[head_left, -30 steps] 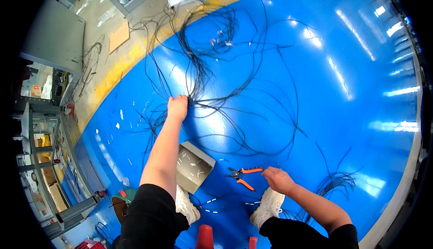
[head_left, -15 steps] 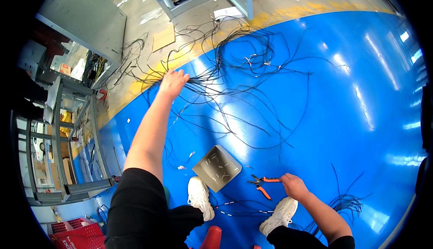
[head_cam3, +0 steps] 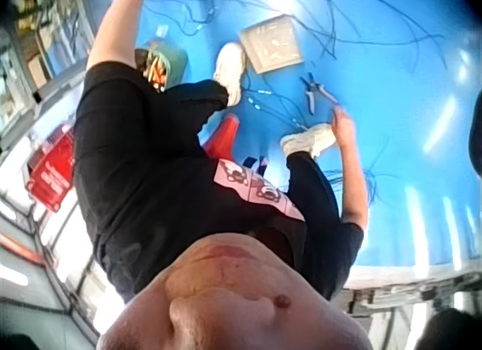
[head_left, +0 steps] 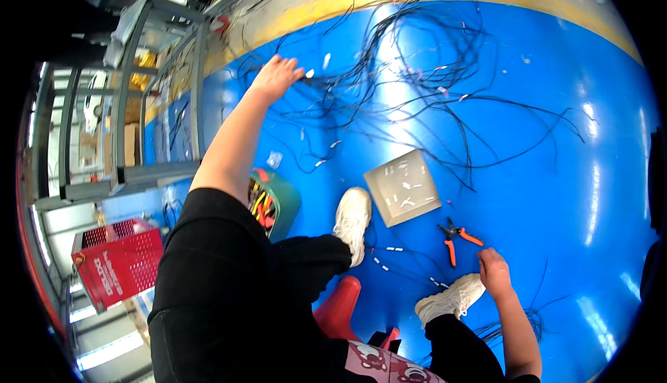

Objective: The person sits on a red stool and strips the insulation from multiple black wires using orange-handled wire strippers. They then insert small white plastic connectors onto the exposed ends of the wires.

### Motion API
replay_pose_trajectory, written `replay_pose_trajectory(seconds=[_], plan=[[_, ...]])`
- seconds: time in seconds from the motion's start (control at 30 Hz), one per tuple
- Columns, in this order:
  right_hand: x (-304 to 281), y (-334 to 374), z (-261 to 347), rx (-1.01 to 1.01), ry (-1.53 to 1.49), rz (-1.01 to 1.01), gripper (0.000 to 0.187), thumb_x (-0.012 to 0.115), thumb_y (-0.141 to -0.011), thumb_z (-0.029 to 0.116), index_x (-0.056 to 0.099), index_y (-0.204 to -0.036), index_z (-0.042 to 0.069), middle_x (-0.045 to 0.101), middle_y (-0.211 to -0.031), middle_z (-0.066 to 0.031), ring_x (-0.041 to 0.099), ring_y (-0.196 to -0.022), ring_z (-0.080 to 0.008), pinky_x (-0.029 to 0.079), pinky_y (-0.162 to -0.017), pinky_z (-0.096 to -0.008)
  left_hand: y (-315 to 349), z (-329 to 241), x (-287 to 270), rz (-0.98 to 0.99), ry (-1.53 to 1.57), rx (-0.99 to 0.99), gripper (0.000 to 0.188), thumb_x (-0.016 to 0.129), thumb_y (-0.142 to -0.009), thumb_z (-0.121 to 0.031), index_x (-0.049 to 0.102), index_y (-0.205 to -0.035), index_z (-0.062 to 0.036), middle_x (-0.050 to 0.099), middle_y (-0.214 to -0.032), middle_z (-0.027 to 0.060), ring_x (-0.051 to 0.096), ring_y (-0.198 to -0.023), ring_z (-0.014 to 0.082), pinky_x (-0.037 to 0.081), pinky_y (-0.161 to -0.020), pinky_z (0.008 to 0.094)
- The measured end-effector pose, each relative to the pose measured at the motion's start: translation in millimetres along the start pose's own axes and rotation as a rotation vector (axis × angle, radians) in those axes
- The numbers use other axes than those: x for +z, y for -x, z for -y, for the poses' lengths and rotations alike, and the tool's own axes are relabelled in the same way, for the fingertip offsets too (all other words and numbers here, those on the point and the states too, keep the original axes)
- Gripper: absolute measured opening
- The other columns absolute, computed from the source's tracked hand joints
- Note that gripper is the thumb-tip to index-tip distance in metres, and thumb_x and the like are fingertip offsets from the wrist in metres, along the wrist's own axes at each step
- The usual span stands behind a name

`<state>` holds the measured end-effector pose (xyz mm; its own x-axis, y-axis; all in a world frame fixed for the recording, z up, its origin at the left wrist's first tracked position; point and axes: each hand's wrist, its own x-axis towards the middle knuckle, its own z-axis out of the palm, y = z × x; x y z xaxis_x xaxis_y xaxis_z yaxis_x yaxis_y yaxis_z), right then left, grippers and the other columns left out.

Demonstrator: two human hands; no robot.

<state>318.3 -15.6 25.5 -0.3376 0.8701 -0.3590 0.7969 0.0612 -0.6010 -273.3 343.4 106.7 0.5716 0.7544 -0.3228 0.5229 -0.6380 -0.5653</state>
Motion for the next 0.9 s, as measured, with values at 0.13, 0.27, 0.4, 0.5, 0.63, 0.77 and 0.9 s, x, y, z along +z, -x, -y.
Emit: replay_pose_trajectory(seconds=[0.13,0.27,0.4,0.5,0.63,0.77,0.9], plan=[[-2.7,-11.6,11.4,0.013,0.040,0.064,0.013,0.057,-0.080,-0.001,0.060,-0.092,0.004,0.059,-0.089,-0.0153,0.059,-0.087,-0.0355,0.049,-0.075,-0.0437,-9.6,3.5,-5.1,-0.018,0.093,-0.125,0.030,0.055,-0.079,-0.006,0.052,-0.108,-0.0156,0.050,-0.098,0.0045,0.054,-0.097,0.0194,0.038,-0.087,0.0349],[1.5,-23.9,26.4,0.003,0.046,0.111,0.016,0.059,-0.079,-0.001,0.059,-0.095,0.004,0.058,-0.093,-0.0152,0.059,-0.089,-0.0353,0.049,-0.077,-0.0436,0.4,-4.5,-0.3,-0.221,0.087,-0.213,0.047,0.053,-0.078,0.000,0.050,-0.123,-0.0123,0.052,-0.116,0.0079,0.051,-0.112,0.0237,0.036,-0.101,0.0384],[22.3,-20.6,29.3,0.035,0.158,0.108,0.032,0.068,-0.077,0.007,0.053,-0.106,0.003,0.055,-0.105,-0.0166,0.054,-0.097,-0.0365,0.047,-0.079,-0.0442,30.4,-53.5,-1.8,-0.127,0.319,-0.199,0.052,0.056,-0.072,0.002,0.050,-0.123,-0.0070,0.050,-0.123,0.0120,0.049,-0.113,0.0287,0.038,-0.099,0.0414],[44.0,-18.5,35.4,0.145,0.257,0.197,0.055,0.076,-0.072,0.018,0.047,-0.117,0.003,0.050,-0.116,-0.0153,0.051,-0.107,-0.0349,0.046,-0.084,-0.0432,89.0,-125.9,13.2,-0.159,0.516,-0.181,0.037,0.058,-0.071,-0.001,0.052,-0.107,-0.0055,0.051,-0.110,0.0118,0.052,-0.101,0.0286,0.041,-0.086,0.0395],[60.0,-20.2,33.0,0.283,0.297,0.219,0.075,0.081,-0.067,0.031,0.042,-0.125,0.005,0.046,-0.124,-0.0130,0.047,-0.114,-0.0322,0.045,-0.088,-0.0414,134.3,-179.2,-7.4,0.050,0.760,0.030,0.036,0.058,-0.070,0.000,0.054,-0.105,-0.0053,0.049,-0.100,0.0115,0.052,-0.098,0.0293,0.042,-0.081,0.0385],[66.5,-26.9,29.8,0.277,0.375,0.108,0.077,0.082,-0.065,0.033,0.042,-0.124,0.006,0.045,-0.127,-0.0121,0.045,-0.116,-0.0313,0.044,-0.088,-0.0419,166.1,-227.0,6.5,0.336,0.922,-0.143,0.040,0.066,-0.075,-0.007,0.049,-0.111,-0.0064,0.052,-0.104,0.0119,0.059,-0.097,0.0303,0.048,-0.080,0.0399],[78.1,-34.6,30.4,0.405,0.325,0.000,0.082,0.086,-0.059,0.032,0.042,-0.124,0.007,0.044,-0.129,-0.0113,0.044,-0.118,-0.0317,0.042,-0.092,-0.0423,162.5,-235.3,21.7,0.652,0.768,-0.098,0.046,0.070,-0.077,-0.013,0.046,-0.116,-0.0070,0.053,-0.108,0.0125,0.062,-0.097,0.0300,0.051,-0.078,0.0406]])
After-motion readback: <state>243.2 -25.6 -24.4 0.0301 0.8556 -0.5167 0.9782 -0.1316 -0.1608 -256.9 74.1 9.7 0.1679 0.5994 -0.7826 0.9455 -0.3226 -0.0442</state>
